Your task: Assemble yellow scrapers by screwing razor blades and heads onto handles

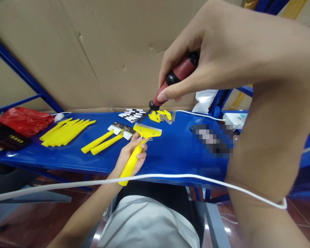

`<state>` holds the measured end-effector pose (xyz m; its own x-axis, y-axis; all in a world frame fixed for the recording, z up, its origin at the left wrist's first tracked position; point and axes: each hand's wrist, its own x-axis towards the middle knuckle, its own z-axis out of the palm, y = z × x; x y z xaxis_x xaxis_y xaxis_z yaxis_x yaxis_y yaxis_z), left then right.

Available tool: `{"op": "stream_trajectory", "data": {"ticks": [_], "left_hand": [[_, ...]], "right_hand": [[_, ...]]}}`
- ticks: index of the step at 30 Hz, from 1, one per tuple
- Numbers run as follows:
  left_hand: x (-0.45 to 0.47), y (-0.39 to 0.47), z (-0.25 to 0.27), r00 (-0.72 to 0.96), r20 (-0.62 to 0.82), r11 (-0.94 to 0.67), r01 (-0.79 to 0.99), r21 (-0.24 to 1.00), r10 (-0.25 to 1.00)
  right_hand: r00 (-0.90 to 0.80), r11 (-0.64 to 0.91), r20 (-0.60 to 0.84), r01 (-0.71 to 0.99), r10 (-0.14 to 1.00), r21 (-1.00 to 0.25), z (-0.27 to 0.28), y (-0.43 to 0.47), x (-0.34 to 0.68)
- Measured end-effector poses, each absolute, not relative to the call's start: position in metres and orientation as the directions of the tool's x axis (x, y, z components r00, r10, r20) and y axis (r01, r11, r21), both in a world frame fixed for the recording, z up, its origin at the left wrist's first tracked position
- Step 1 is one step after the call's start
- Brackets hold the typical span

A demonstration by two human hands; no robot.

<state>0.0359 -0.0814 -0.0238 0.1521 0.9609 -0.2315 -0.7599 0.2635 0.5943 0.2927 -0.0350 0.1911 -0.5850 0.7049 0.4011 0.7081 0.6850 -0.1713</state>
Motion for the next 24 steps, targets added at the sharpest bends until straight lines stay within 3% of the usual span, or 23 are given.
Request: {"op": "stream_trajectory", "data": {"ticks": [2, 4, 12, 24], "left_hand": [[0.036, -0.082, -0.023, 0.161, -0.227, 0.267, -0.76, 0.593, 0.961], [0.036, -0.083, -0.021, 0.168, -0.223, 0.271, -0.759, 0.593, 0.96], [0.035, -0.084, -0.02, 0.177, -0.219, 0.276, -0.75, 0.601, 0.959], [0.036, -0.084, -0.021, 0.171, -0.22, 0.271, -0.757, 0.594, 0.96]], "right_hand": [[-0.632, 0.711, 0.421, 0.702, 0.651, -0.045, 0.195, -0.035, 0.288], [-0.676, 0.73, 0.375, 0.683, 0.634, -0.003, 0.197, -0.034, 0.285], [-0.688, 0.73, 0.263, 0.674, 0.676, -0.112, 0.195, -0.027, 0.282], [-0.697, 0.733, 0.246, 0.672, 0.673, -0.101, 0.192, -0.023, 0.278]]}}
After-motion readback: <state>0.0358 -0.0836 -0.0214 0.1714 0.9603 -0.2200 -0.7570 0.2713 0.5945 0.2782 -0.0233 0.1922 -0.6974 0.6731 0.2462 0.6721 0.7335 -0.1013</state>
